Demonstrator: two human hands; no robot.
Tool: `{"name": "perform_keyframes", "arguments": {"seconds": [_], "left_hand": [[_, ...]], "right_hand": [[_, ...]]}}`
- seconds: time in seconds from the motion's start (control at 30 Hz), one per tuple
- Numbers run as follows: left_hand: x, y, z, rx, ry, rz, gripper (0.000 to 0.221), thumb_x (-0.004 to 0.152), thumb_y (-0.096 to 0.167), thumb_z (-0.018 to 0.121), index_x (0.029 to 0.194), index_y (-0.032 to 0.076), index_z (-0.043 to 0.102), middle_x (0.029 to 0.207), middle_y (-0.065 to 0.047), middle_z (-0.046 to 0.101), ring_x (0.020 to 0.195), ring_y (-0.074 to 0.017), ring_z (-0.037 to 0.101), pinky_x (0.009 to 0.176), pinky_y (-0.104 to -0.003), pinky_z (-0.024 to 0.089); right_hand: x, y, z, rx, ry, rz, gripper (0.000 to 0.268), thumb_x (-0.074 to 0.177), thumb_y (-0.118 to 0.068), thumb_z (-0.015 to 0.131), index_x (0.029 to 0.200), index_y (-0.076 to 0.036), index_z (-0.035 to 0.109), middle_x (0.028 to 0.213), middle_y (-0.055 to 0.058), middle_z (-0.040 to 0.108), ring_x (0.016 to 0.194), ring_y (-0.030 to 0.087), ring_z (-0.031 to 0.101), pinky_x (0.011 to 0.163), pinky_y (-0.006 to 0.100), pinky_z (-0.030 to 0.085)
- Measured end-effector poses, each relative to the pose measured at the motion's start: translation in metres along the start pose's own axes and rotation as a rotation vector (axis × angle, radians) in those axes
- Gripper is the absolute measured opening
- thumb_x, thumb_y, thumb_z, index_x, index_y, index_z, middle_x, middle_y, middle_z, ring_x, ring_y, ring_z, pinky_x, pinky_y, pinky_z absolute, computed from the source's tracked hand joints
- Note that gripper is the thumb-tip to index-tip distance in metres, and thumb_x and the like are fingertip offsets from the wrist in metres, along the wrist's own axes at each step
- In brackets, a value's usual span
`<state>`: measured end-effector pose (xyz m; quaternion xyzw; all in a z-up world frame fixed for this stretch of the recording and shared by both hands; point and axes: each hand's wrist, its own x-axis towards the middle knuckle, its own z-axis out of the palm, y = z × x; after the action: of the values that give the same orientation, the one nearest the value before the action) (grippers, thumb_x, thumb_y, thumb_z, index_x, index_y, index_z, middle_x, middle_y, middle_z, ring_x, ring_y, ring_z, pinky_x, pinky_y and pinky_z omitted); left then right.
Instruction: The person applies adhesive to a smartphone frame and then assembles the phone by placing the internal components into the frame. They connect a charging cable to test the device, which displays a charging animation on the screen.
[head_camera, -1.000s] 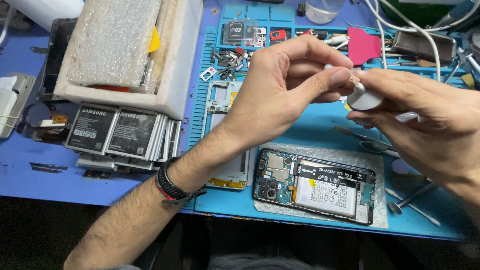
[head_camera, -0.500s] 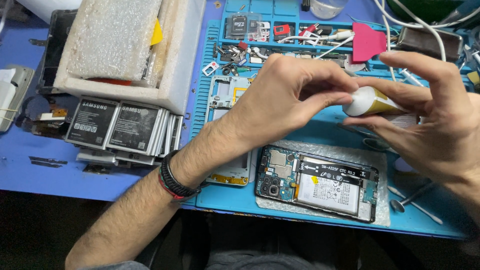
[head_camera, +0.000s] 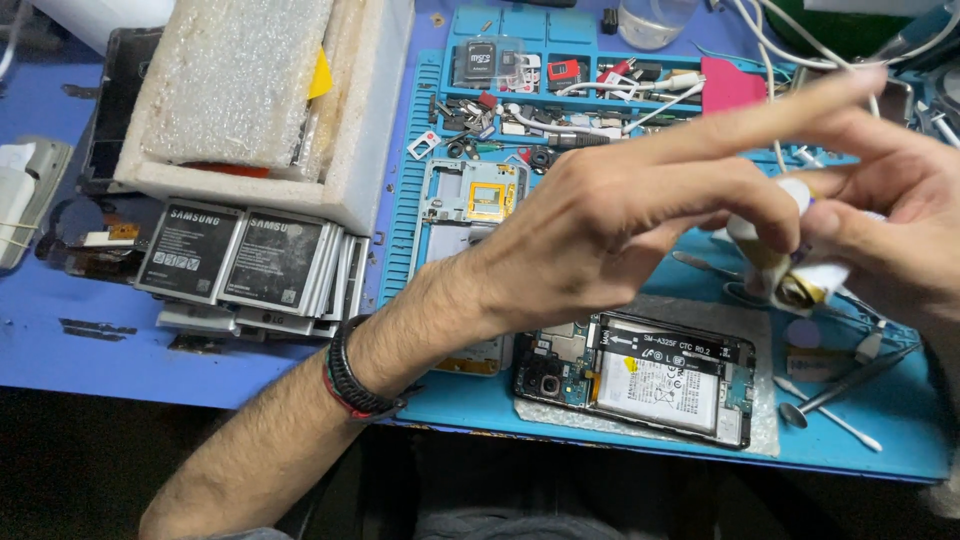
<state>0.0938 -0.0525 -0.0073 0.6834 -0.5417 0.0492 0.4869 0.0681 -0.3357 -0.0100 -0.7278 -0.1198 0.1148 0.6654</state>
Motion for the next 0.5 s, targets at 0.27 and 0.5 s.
{"name": "perform_keyframes", "arguments": {"seconds": [0.27,0.5], "left_hand": [[0.014,-0.001,0.007,0.219,0.469,-0.109,0.027,0.103,0.029,0.063,0.083,0.010,0.066,0.063,0.003,0.053,0.057,-0.0099,0.045,0.056,-0.032,0.035],[0.006,-0.018,0.009,0.033,0.297,-0.104,0.013,0.097,0.000,0.080,0.106,0.008,0.075,0.104,-0.001,0.082,0.098,-0.0147,0.083,0.089,-0.027,0.066]], "right_hand": [[-0.001,-0.021,0.037,-0.665,0.107,-0.371,0.088,0.078,0.004,0.082,0.154,0.012,0.038,0.146,0.036,0.061,0.132,0.047,0.070,0.108,0.047,0.062],[-0.004,-0.021,0.036,-0.797,0.123,-0.331,0.081,0.086,-0.011,0.084,0.154,0.004,0.044,0.125,0.030,0.075,0.117,0.030,0.075,0.098,0.035,0.060]]}}
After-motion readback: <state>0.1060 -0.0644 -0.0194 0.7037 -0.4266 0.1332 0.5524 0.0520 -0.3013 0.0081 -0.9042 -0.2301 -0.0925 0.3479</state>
